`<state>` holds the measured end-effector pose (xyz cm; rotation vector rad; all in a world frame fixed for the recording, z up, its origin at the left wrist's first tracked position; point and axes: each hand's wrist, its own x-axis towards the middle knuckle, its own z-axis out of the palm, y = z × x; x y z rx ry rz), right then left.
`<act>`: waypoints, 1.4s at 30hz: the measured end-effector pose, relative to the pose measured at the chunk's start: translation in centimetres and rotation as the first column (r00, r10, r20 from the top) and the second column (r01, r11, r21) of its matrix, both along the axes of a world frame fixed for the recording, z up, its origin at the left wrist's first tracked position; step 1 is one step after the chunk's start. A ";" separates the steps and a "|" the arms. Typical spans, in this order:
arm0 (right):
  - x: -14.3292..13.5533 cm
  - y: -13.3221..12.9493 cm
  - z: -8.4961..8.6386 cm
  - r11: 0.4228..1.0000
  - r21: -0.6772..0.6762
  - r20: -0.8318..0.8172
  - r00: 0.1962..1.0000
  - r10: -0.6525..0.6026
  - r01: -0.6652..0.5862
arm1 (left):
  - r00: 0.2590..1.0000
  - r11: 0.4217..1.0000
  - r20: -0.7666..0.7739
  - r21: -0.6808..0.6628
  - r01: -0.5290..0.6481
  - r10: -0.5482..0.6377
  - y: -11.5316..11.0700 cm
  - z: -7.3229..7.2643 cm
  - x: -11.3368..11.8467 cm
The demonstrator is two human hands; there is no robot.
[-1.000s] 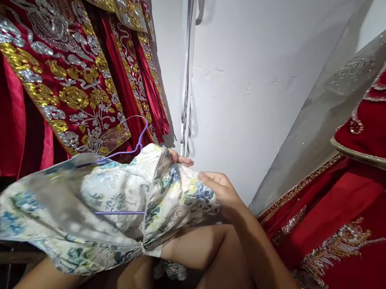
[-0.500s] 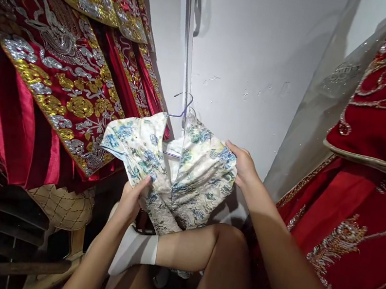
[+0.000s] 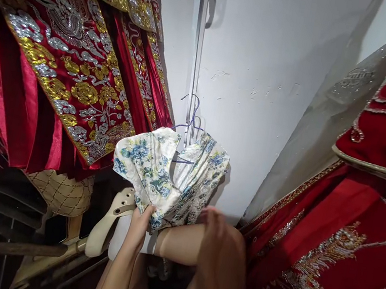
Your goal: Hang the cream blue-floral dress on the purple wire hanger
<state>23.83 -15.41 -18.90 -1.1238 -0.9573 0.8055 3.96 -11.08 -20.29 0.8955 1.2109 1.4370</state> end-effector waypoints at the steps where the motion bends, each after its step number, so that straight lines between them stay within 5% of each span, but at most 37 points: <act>1: -1.7 -0.4 -0.7 0.998 -0.044 -0.025 0.999 0.036 -0.037 | 1.000 1.000 0.010 -0.023 -0.014 0.014 -0.6 -0.4 0.2; 5: -5.5 0.8 -0.6 0.975 -0.131 -0.110 0.980 0.167 -0.181 | 0.999 0.998 0.037 -0.062 0.003 -0.001 -2.0 -1.2 0.6; 9: -4.6 3.1 1.4 0.969 -0.080 -0.073 0.971 0.227 -0.233 | 0.997 0.998 0.068 -0.045 0.050 -0.047 -1.9 -1.0 0.2; 12: -4.1 2.3 1.7 0.970 -0.051 0.001 0.972 0.236 -0.236 | 0.999 0.999 0.009 -0.021 0.050 -0.049 -1.6 -0.8 0.0; 15: -4.8 0.0 0.7 0.981 -0.059 0.013 0.982 0.186 -0.185 | 0.964 0.979 -0.185 0.113 -0.171 0.190 -2.0 -0.7 0.4; 17: -5.4 -1.2 0.1 0.976 -0.081 -0.025 0.980 0.200 -0.201 | 0.839 0.883 -0.314 0.313 -0.350 0.444 -2.6 -0.6 1.0; 19: -5.8 -1.7 -0.1 0.969 -0.094 -0.066 0.972 0.224 -0.230 | 0.724 0.781 -0.367 0.495 -0.380 0.584 -3.3 -0.7 1.9; 21: -6.1 -1.8 -0.1 0.962 -0.093 -0.065 0.966 0.251 -0.256 | 0.758 0.804 -0.417 0.548 -0.230 0.501 -3.9 -0.8 2.7; 24: -6.1 -1.7 -0.1 0.964 -0.074 -0.030 0.966 0.255 -0.256 | 0.874 0.899 -0.475 0.419 0.127 0.098 -4.0 -1.1 3.8; 27: -5.3 -1.3 0.2 0.958 -0.103 -0.033 0.963 0.267 -0.269 | 0.887 0.914 -0.456 0.327 0.241 -0.071 -3.6 -1.2 4.4; 30: -3.7 0.7 3.0 0.941 -0.163 -0.043 0.955 0.293 -0.296 | 0.856 0.896 -0.513 0.350 0.272 -0.059 -3.2 -0.8 4.5; 37: -1.1 9.0 16.7 0.971 0.052 -0.115 0.965 0.238 -0.233 | 0.703 0.842 -0.709 0.345 0.414 -0.056 -1.9 0.5 4.5; 39: -1.7 9.9 18.3 0.976 0.088 -0.107 0.972 0.209 -0.200 | 0.667 0.829 -0.741 0.320 0.458 -0.082 -1.3 0.7 4.4; 42: -2.6 9.3 17.6 0.972 0.122 -0.032 0.978 0.204 -0.199 | 0.646 0.800 -0.741 0.270 0.535 -0.182 -0.1 2.0 3.7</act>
